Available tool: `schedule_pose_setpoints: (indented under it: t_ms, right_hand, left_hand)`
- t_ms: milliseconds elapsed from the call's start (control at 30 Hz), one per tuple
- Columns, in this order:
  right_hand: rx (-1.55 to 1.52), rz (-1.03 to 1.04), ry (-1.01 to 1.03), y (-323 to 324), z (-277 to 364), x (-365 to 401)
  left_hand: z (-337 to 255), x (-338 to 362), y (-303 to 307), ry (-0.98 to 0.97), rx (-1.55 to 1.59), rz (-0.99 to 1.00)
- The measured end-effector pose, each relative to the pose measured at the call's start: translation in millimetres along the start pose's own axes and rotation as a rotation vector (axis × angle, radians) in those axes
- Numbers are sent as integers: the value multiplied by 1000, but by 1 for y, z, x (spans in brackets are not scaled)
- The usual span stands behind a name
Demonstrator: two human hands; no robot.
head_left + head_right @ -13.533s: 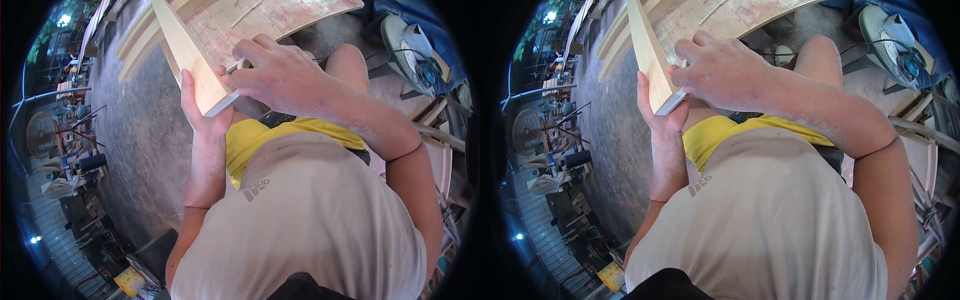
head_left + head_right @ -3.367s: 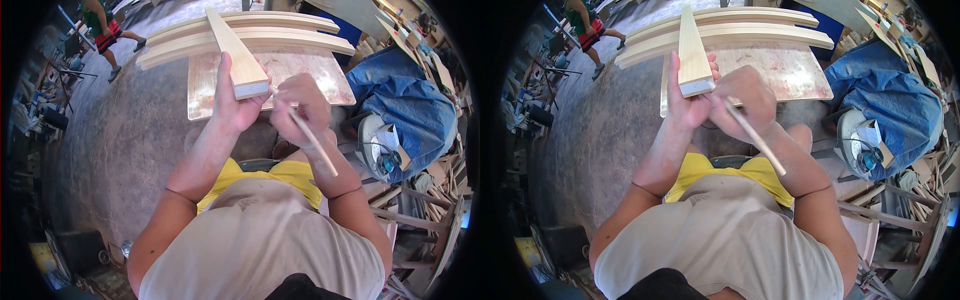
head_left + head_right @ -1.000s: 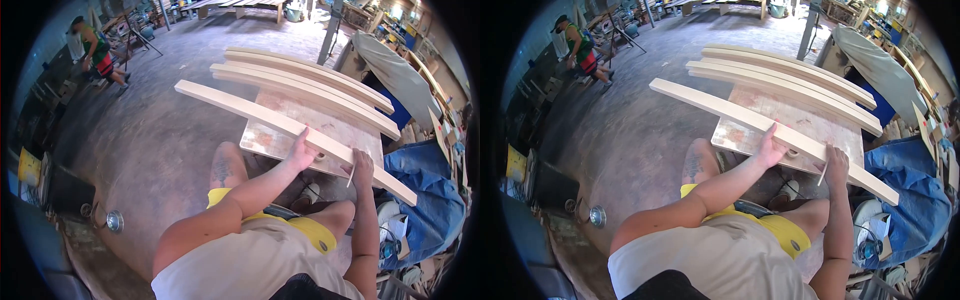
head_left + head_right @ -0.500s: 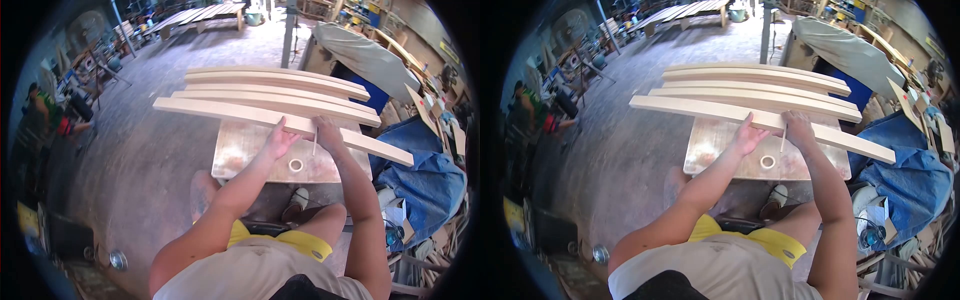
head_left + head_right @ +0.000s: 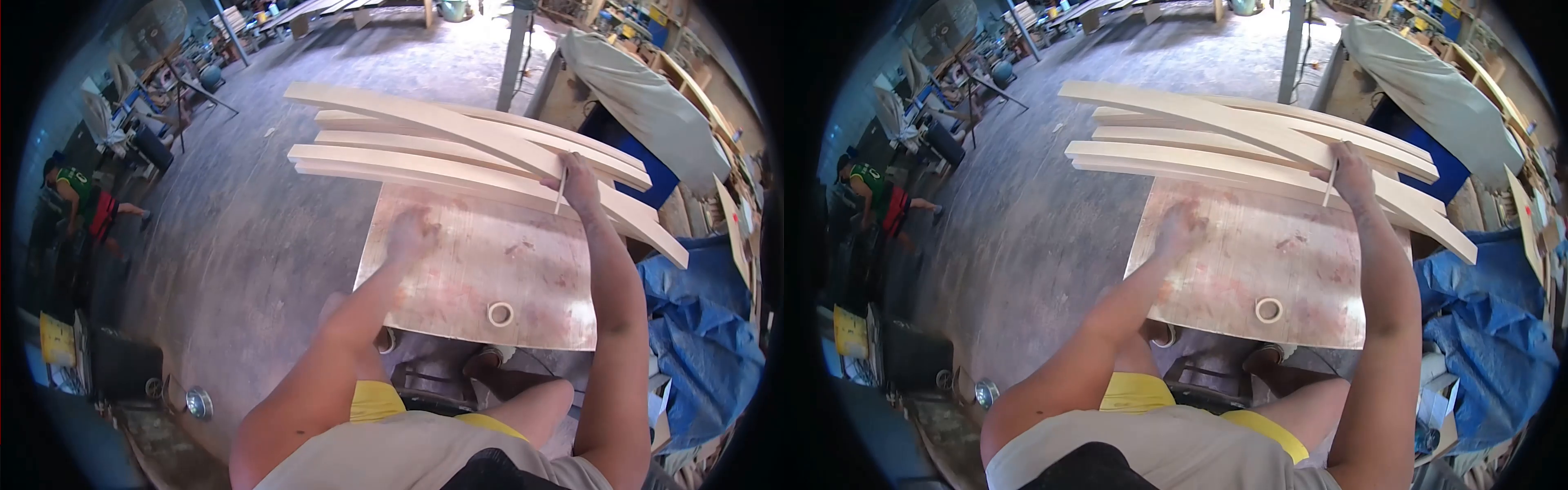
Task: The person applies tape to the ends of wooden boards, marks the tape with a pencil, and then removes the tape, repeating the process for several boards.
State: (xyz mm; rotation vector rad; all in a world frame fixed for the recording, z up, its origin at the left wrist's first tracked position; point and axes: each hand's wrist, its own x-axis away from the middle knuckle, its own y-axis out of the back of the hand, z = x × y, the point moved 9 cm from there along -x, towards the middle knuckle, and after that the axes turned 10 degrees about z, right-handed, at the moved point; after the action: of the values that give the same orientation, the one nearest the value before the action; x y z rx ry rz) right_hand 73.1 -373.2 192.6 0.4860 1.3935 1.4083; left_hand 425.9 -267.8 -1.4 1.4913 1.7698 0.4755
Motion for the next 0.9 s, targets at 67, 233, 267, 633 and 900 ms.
schedule_pose_setpoints:
  t_ms: [67, 233, 267, 633, 900]
  right_hand:
    - [-4, 22, 23, -10, -11, -20]
    - [-3, 99, 52, -43, -37, -50]
    - [-12, 104, 58, -50, -42, -53]
    - [-81, 228, 11, -105, -74, -62]
    - [-108, 288, -29, -114, -78, -70]
  left_hand:
    - [-29, 0, 1, -126, -233, 41]
    - [-29, -1, 3, -78, -183, 107]
    - [-30, -2, 2, -74, -195, 122]
    - [-33, -2, 2, -31, -206, 159]
    - [-33, -2, 3, -12, -193, 187]
